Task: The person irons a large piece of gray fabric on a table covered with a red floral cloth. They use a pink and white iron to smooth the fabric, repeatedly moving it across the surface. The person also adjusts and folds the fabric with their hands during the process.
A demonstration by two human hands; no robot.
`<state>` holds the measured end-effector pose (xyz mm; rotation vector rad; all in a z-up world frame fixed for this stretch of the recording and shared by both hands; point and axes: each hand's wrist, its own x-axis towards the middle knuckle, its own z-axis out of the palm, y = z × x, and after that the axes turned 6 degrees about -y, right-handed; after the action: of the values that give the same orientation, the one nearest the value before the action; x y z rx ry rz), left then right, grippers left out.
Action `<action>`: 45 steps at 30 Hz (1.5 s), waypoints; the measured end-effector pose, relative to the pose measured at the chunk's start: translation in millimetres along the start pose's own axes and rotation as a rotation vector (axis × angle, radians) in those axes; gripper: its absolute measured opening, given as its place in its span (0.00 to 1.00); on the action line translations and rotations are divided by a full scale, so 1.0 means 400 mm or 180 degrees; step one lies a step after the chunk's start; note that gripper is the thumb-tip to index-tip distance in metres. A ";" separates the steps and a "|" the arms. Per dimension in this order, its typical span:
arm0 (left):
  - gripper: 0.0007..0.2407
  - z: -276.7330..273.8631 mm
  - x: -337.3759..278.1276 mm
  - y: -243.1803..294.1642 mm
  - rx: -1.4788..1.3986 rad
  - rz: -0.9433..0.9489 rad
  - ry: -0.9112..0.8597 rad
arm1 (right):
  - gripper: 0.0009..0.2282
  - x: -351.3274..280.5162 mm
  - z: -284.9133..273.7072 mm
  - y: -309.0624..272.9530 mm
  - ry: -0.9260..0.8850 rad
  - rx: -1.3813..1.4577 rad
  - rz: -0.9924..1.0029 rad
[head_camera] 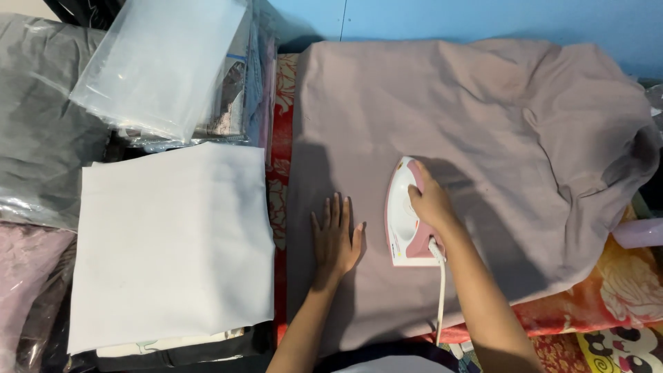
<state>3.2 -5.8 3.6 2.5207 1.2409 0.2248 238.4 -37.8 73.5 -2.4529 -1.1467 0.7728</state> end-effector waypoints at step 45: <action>0.35 -0.047 0.007 0.054 0.0281 -0.0736 -0.0214 | 0.30 -0.170 -0.145 0.248 -0.0261 0.0849 -0.0117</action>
<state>15.5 -11.9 29.0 2.4070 1.5298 0.0312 296.8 -156.0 93.6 -2.1932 -1.0391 0.9565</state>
